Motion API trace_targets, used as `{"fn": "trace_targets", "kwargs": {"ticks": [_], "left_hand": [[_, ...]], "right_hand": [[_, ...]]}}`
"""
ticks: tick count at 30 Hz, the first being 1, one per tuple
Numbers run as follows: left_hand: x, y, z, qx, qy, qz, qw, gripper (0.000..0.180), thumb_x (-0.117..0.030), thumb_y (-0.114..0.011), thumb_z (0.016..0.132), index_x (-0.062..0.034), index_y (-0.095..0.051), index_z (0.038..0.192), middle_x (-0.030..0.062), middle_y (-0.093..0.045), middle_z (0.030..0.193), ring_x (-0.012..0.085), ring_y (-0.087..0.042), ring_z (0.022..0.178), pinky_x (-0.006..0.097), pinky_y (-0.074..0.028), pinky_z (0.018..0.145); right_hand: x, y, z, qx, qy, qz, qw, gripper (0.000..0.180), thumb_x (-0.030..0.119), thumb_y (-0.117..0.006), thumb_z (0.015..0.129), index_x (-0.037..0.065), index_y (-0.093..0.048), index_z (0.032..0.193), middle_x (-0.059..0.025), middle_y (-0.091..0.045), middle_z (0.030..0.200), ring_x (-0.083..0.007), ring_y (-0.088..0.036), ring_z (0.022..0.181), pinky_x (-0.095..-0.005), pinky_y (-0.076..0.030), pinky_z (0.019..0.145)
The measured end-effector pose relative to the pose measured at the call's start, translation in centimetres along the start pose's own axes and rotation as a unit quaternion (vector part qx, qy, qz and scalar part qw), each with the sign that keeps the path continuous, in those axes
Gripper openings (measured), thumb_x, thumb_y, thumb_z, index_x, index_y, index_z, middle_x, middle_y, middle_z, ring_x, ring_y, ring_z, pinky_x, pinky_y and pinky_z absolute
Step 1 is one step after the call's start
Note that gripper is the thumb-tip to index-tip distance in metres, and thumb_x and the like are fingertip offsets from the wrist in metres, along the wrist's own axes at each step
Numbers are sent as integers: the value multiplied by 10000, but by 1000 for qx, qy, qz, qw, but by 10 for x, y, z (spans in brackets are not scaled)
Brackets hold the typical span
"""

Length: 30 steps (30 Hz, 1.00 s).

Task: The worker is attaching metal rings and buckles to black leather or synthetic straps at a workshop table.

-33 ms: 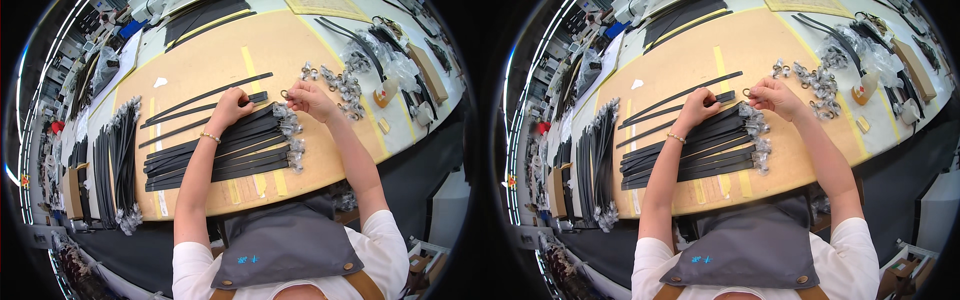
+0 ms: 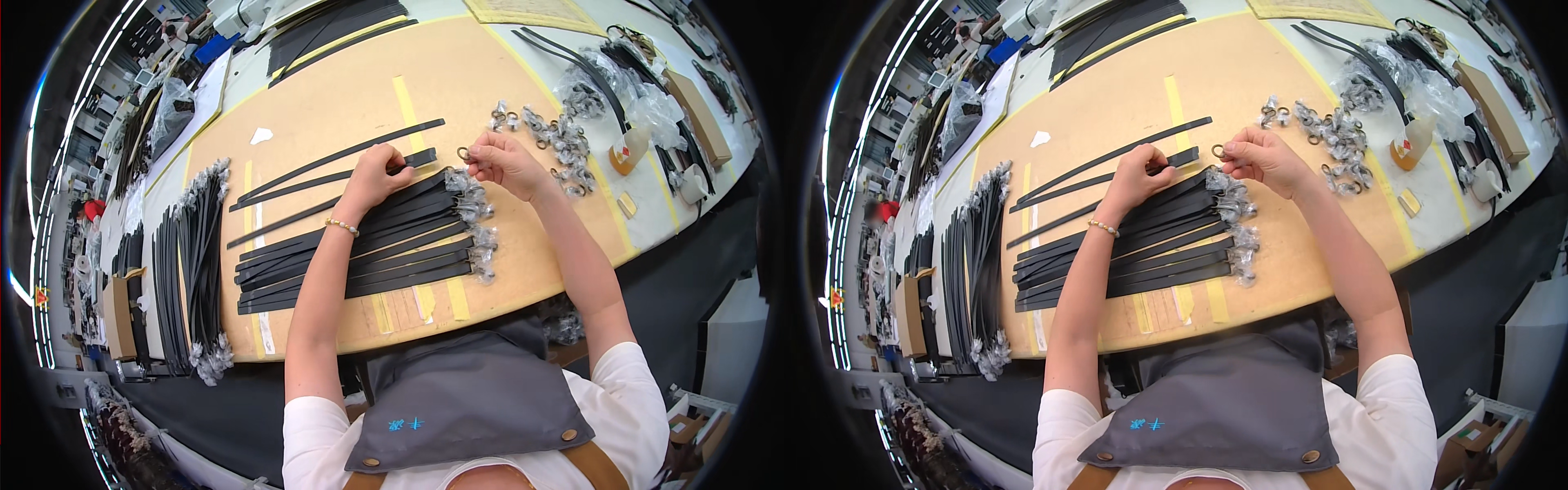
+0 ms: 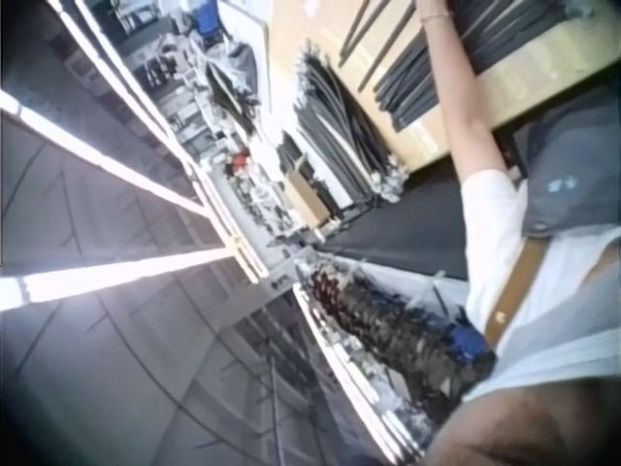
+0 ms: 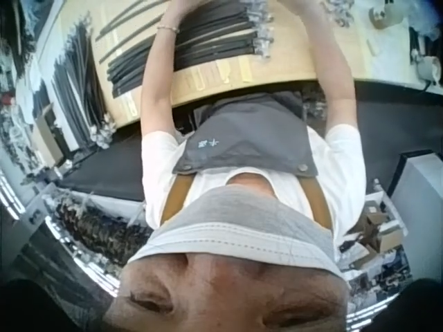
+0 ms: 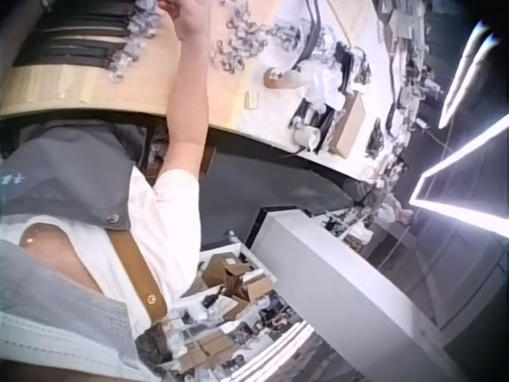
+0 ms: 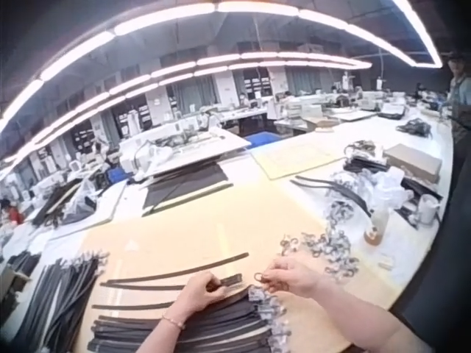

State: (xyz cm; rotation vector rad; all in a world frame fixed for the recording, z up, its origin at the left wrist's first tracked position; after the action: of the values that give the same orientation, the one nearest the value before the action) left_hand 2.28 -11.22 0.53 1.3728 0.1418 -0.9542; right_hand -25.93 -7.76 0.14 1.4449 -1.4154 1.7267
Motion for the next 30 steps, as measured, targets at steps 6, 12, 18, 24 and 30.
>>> {"fn": "trace_targets", "kwargs": {"ticks": [6, 12, 18, 24, 30], "left_hand": [[-1, -8, -13, -8, 64, -160, 985, 216, -159, -756, 902, 15, -647, 970, 50, -653, 790, 107, -597, 743, 266, -512, 703], [-15, -4, -16, -7, 55, -160, 986, 224, -138, -714, 941, 11, -677, 1104, 59, -690, 849, 103, -611, 764, 263, -513, 707], [-72, 15, -33, -28, -5, -203, 979, 206, -81, -711, 929, 21, -692, 1107, 61, -708, 896, 97, -614, 749, 255, -515, 696], [-79, 17, -50, 15, 43, -318, 947, 198, -64, -694, 939, 23, -697, 1117, -13, -672, 879, 45, -572, 763, 218, -484, 685], [-79, 15, -53, -4, 37, -410, 912, 178, -45, -699, 937, 1, -642, 1099, -23, -653, 930, 35, -568, 806, 204, -476, 726]], "right_hand": [[-2, -6, 0, -21, 18, 39, 999, 160, 204, -674, 1012, 70, -628, 1085, -28, -701, 990, -92, -701, 857, -215, -582, 751], [0, -15, -2, -11, 23, 35, 999, 127, 184, -659, 1019, 83, -631, 1089, -4, -693, 994, -68, -685, 854, -208, -571, 744], [-2, -29, -8, 43, 45, 71, 996, 122, 160, -643, 1027, 80, -621, 1116, 8, -675, 985, -66, -677, 856, -218, -570, 768], [-4, -53, -16, 100, 62, 124, 985, 130, 145, -624, 1037, 74, -611, 1146, 1, -662, 976, -74, -668, 866, -235, -567, 798], [-10, -57, -17, 132, 40, 156, 978, 145, 145, -614, 1042, 69, -601, 1164, -11, -657, 991, -82, -658, 885, -243, -563, 813]]}}
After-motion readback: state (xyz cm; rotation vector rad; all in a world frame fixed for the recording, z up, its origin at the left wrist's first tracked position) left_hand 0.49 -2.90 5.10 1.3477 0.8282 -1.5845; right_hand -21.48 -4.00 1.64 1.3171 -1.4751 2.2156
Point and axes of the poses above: each hand's wrist, its own z-axis towards the middle knuckle, its own y-axis out of the back of the hand, x = y × z, the point moved 2 cm from there along z, towards the middle knuckle
